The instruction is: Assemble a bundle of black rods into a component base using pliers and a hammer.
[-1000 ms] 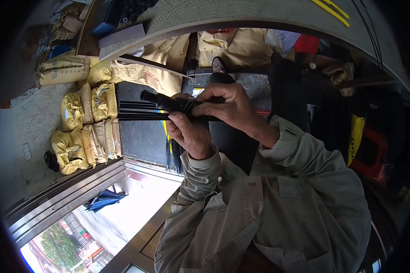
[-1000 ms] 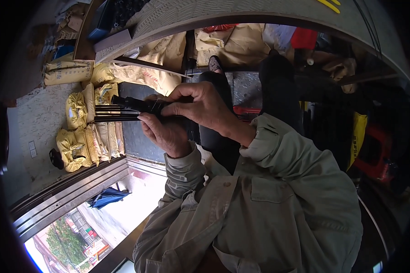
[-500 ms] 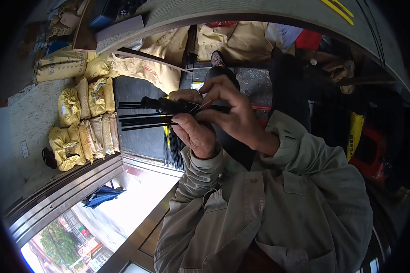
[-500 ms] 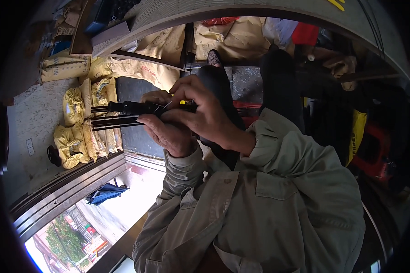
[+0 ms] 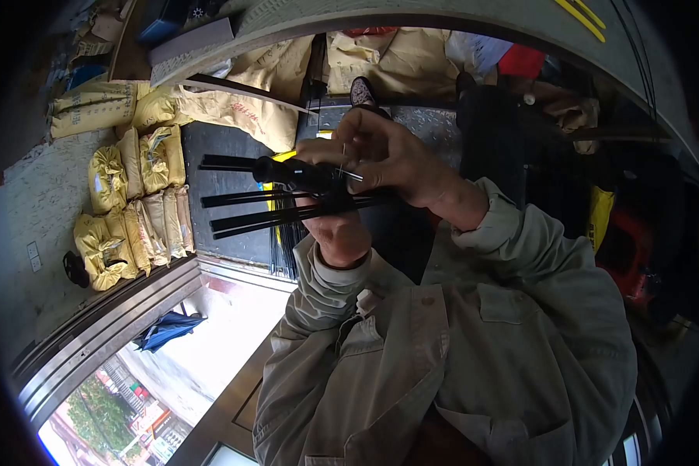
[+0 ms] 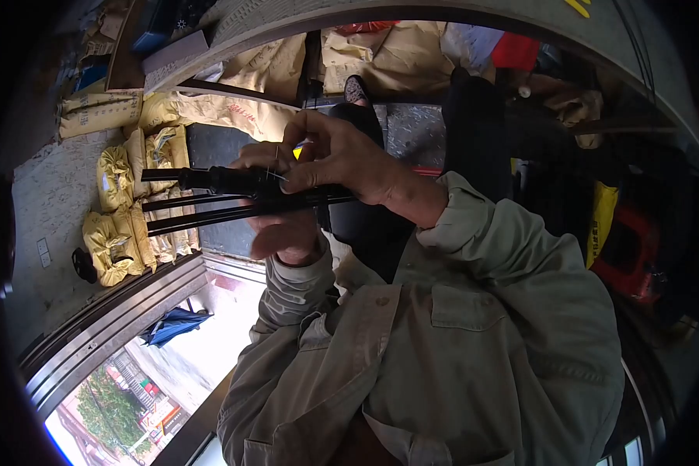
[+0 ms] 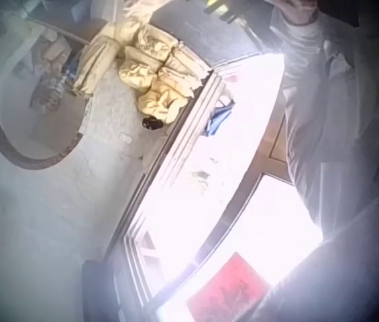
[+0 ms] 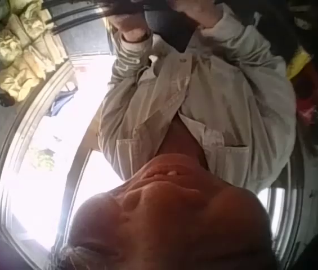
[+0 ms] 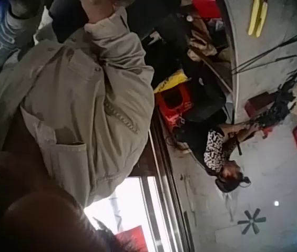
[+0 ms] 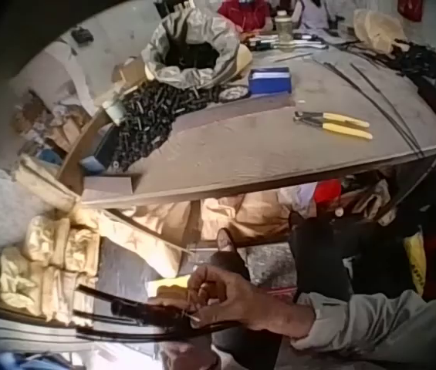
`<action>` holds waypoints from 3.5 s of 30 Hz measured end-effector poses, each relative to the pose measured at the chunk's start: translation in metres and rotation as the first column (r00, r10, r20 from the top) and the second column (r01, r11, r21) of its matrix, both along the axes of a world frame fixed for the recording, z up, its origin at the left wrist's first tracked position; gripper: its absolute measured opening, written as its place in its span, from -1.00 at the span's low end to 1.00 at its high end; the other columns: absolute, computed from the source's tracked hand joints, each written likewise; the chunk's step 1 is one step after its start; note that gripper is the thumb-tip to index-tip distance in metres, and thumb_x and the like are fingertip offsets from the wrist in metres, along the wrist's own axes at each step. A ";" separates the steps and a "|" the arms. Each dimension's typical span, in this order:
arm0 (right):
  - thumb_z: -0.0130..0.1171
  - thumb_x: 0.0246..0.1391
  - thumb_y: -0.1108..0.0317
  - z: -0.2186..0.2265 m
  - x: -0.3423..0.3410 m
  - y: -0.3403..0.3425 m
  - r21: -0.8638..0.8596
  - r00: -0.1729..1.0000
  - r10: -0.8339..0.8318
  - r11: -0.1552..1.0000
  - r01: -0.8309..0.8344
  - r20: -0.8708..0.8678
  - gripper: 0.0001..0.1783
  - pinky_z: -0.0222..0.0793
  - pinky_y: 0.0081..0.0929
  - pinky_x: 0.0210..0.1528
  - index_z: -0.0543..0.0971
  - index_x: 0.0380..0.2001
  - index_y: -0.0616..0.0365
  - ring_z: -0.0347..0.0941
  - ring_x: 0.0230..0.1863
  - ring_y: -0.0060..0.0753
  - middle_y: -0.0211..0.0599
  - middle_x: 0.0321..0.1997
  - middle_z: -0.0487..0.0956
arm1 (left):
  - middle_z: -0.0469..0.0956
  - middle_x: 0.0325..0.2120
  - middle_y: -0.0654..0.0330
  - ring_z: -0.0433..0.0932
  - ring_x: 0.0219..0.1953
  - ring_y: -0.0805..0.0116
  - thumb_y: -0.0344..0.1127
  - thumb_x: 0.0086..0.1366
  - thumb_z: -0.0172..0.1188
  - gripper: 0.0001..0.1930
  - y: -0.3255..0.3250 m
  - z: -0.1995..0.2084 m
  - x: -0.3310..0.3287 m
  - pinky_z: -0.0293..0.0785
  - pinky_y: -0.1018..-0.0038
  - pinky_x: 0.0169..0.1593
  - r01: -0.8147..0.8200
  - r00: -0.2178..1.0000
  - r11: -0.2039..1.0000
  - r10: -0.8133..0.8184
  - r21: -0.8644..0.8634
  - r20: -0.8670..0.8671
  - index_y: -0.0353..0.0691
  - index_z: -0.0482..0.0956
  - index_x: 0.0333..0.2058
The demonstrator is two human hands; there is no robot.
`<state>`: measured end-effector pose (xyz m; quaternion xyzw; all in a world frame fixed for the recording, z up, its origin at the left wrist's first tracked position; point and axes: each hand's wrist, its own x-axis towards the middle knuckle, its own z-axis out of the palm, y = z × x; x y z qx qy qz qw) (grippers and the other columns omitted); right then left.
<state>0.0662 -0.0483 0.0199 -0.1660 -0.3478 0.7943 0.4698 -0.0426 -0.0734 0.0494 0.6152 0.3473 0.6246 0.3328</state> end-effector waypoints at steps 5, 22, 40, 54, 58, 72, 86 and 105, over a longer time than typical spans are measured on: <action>0.33 -0.29 0.43 -0.018 0.007 -0.003 -0.008 0.997 -0.015 1.000 0.014 -0.069 -0.52 0.27 -0.65 -0.25 0.37 -0.22 0.13 0.33 -0.27 -0.62 -0.42 -0.28 0.42 | 0.28 -0.36 0.17 0.29 -0.28 0.43 -0.41 0.10 0.10 -0.73 -0.003 -0.003 0.006 0.22 0.54 -0.16 0.055 0.976 0.997 -0.066 -0.060 -0.206 -0.33 0.31 -0.23; 0.03 0.07 0.06 0.050 0.271 0.109 0.550 -0.665 -0.720 0.644 -0.532 0.199 -0.59 0.32 -0.47 -0.20 0.41 -0.18 0.17 0.45 -0.21 -0.39 -0.29 -0.16 0.49 | 0.35 -0.44 0.09 0.36 -0.43 0.19 -0.53 -0.01 0.16 -0.78 0.009 0.026 0.024 0.30 0.47 -0.32 0.342 0.901 0.924 -0.375 -0.173 -0.218 -0.38 0.39 -0.34; 0.10 -0.13 0.48 0.127 0.112 -0.024 0.574 0.088 -0.975 0.046 -0.817 0.203 -0.74 0.23 -0.29 -0.01 0.55 -0.27 0.15 0.35 -0.12 -0.28 -0.27 -0.09 0.36 | 0.33 -0.48 0.12 0.35 -0.46 0.28 -0.46 0.05 0.11 -0.82 -0.020 0.019 -0.008 0.28 0.47 -0.36 0.472 0.858 0.870 -0.491 -0.144 -0.153 -0.31 0.32 -0.36; 0.24 -0.18 0.36 0.139 0.138 -0.008 0.492 0.175 -0.977 -0.092 -0.866 0.125 -0.67 0.17 -0.20 0.10 0.56 -0.24 0.06 0.30 -0.01 -0.38 -0.44 -0.08 0.34 | 0.36 -0.46 0.10 0.40 -0.51 0.31 -0.49 0.04 0.05 -0.72 -0.025 0.011 -0.013 0.31 0.50 -0.44 0.566 0.781 0.797 -0.600 -0.211 -0.174 -0.36 0.25 -0.24; -0.08 0.17 0.23 0.176 0.126 0.028 -0.072 0.514 -0.857 -0.511 -0.857 -0.038 -0.73 0.24 -0.35 -0.39 0.47 -0.21 0.18 0.24 -0.39 -0.37 -0.27 -0.29 0.38 | 0.35 -0.47 0.08 0.38 -0.48 0.19 -0.57 -0.03 0.04 -0.70 -0.007 0.009 -0.017 0.31 0.44 -0.40 0.692 0.650 0.663 -0.744 -0.285 -0.153 -0.35 0.25 -0.26; 0.22 -0.14 0.48 0.029 0.087 -0.043 0.795 -0.339 -0.900 -0.014 -0.606 -0.274 -0.78 -0.06 -0.15 0.17 0.47 -0.34 0.10 0.35 -0.04 -0.37 -0.38 -0.10 0.37 | 0.33 -0.47 0.08 0.38 -0.45 0.14 -0.61 -0.10 0.02 -0.71 -0.002 0.009 -0.004 0.32 0.38 -0.36 0.264 0.924 0.965 -0.254 -0.003 -0.286 -0.31 0.27 -0.32; 0.04 0.02 0.47 0.114 0.136 -0.047 0.550 0.154 -0.740 0.327 -0.769 0.655 -0.85 0.37 -0.42 -0.32 0.40 -0.28 0.19 0.42 -0.21 -0.22 -0.12 -0.11 0.40 | 0.45 -0.39 0.07 0.49 -0.41 0.18 -0.56 -0.04 0.17 -0.67 -0.011 0.011 -0.006 0.39 0.49 -0.30 0.303 0.899 0.948 -0.319 -0.101 -0.301 -0.36 0.35 -0.25; 0.27 -0.22 0.46 0.098 0.153 -0.060 -0.394 0.357 0.618 0.752 -0.528 0.700 -0.44 0.40 -0.45 -0.30 0.32 -0.08 0.28 0.47 -0.37 -0.22 -0.10 -0.20 0.48 | 0.52 -0.23 0.08 0.54 -0.25 0.22 -0.36 -0.16 0.41 -0.48 0.002 0.014 -0.016 0.44 0.47 -0.17 0.781 0.586 0.608 -0.793 -0.143 -0.169 -0.33 0.45 -0.16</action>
